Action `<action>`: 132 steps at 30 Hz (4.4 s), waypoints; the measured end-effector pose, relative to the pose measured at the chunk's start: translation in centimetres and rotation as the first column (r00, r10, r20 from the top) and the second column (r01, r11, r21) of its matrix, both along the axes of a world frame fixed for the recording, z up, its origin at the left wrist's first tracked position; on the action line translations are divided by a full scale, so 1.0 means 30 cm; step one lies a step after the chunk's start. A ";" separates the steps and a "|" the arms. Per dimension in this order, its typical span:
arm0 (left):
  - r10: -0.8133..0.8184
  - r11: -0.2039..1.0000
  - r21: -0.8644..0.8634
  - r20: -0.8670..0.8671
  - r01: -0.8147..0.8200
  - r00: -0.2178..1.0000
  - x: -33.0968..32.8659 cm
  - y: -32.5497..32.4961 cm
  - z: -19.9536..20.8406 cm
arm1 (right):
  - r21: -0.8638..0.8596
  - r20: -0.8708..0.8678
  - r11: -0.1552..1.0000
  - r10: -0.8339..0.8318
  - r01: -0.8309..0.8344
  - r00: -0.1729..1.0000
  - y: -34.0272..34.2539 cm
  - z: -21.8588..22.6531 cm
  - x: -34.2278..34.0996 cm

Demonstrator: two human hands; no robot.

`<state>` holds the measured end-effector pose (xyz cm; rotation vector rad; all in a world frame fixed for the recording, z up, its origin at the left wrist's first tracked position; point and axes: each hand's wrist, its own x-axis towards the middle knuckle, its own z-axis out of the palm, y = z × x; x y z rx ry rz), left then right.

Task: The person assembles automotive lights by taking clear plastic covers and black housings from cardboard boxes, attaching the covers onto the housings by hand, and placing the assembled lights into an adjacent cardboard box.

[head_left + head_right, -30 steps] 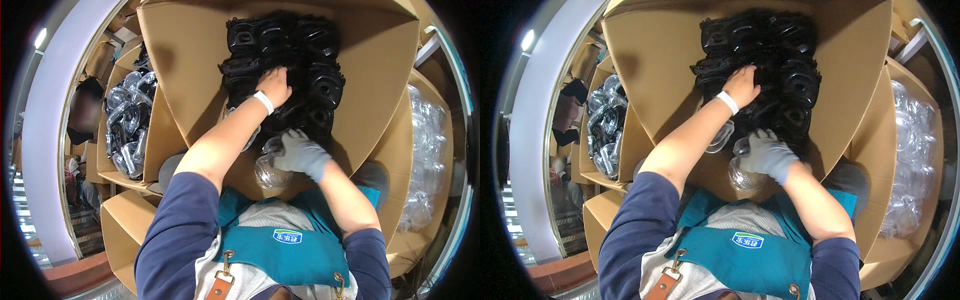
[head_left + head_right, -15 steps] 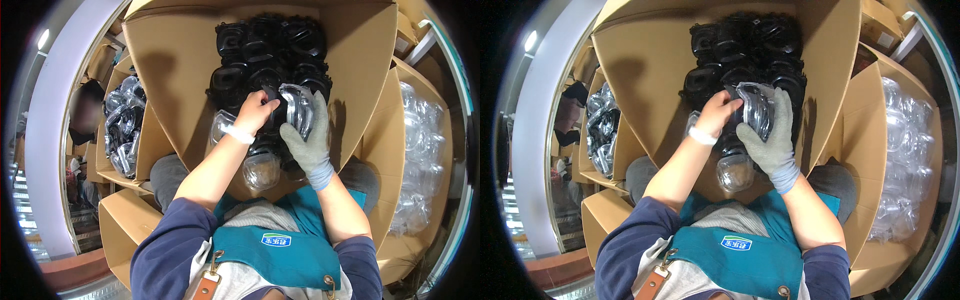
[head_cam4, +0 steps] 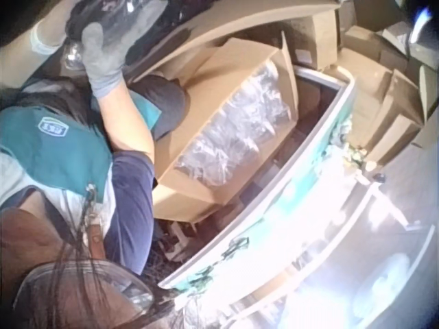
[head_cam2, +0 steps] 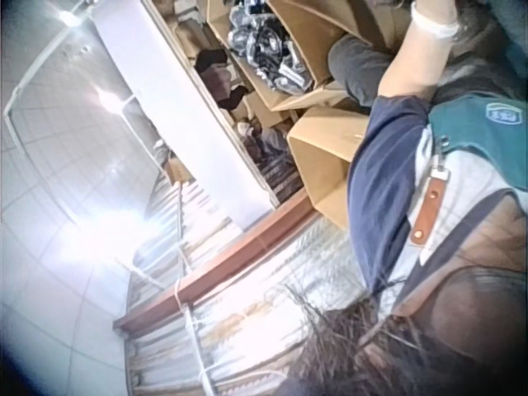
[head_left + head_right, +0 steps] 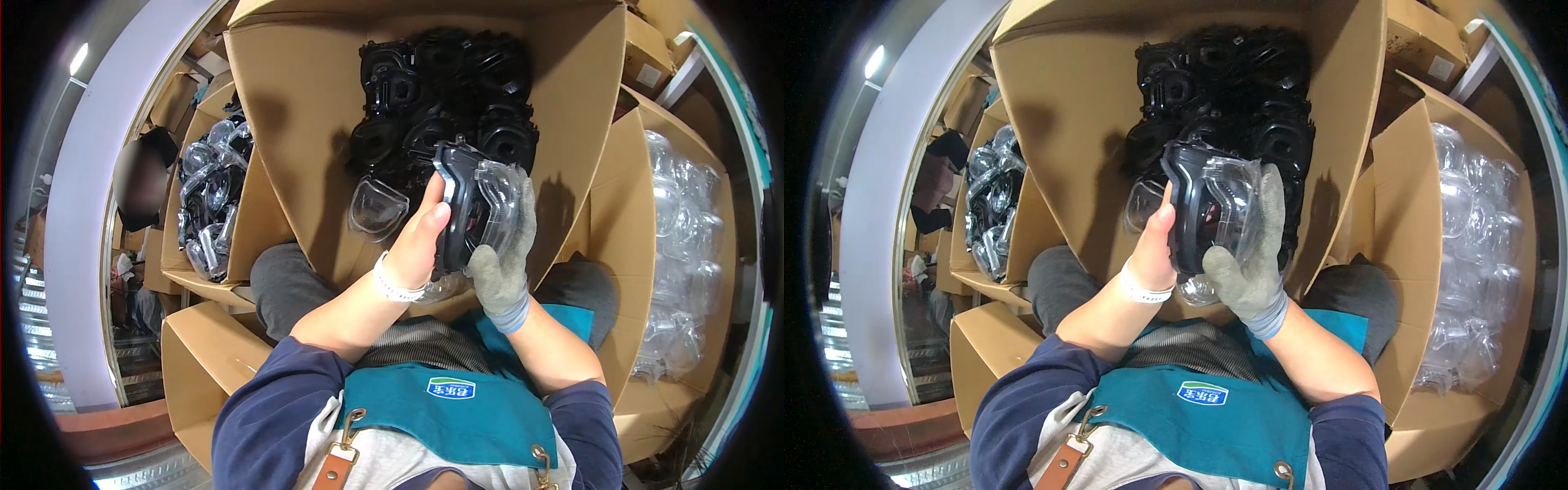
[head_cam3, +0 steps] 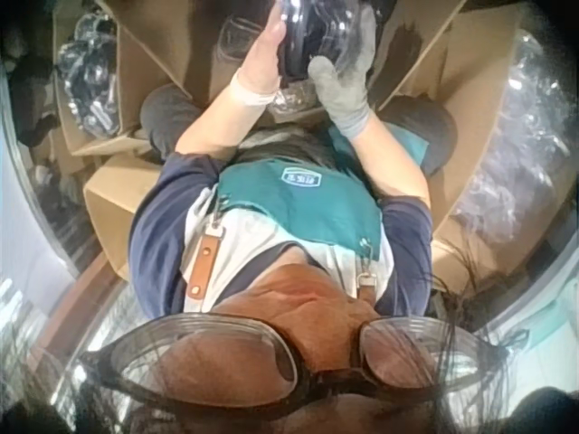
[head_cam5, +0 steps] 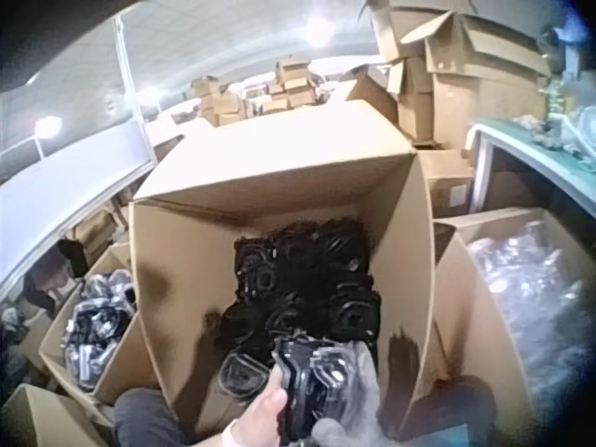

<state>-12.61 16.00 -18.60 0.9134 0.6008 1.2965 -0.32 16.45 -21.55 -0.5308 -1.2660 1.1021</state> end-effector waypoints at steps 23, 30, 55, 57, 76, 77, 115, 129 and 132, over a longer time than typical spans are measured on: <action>0.165 0.985 0.097 -0.267 -0.144 0.949 0.012 -0.010 0.022 | 0.290 0.280 0.957 -0.054 -0.031 0.958 0.053 0.014 0.083; 0.409 0.889 0.364 -0.353 -0.279 0.842 0.056 -0.012 -0.001 | 0.177 0.157 0.968 0.151 -0.179 0.976 0.032 -0.028 0.052; 0.567 0.823 0.275 -0.428 -0.497 0.703 0.088 0.036 -0.022 | 0.567 0.431 0.657 -0.751 0.498 0.501 0.107 -0.055 0.040; 0.542 0.824 -0.067 -0.199 -0.563 0.817 0.116 0.048 -0.006 | 0.528 0.434 0.677 -0.734 0.513 0.523 0.083 -0.057 0.031; 0.624 0.719 -0.569 0.278 -0.399 0.730 -0.028 0.140 -0.036 | -0.020 0.330 0.994 0.110 -0.110 0.938 0.072 0.000 0.053; 0.624 0.720 -0.567 0.277 -0.400 0.731 -0.052 0.149 -0.062 | 0.010 0.383 0.993 0.108 -0.121 0.917 0.073 -0.001 0.054; 0.587 0.698 0.485 0.033 -0.526 0.809 -0.595 -0.325 0.114 | -0.144 0.244 0.946 0.317 -0.289 0.916 -0.017 -0.036 0.022; 0.970 0.206 -0.165 0.163 -0.964 0.179 -1.717 0.430 0.215 | -0.624 0.284 0.781 0.241 -0.011 0.928 0.162 -0.377 -0.050; 0.990 0.048 -0.204 0.140 -0.978 0.019 -1.845 0.499 0.218 | -0.688 0.350 0.723 0.257 0.061 0.901 0.173 -0.389 -0.039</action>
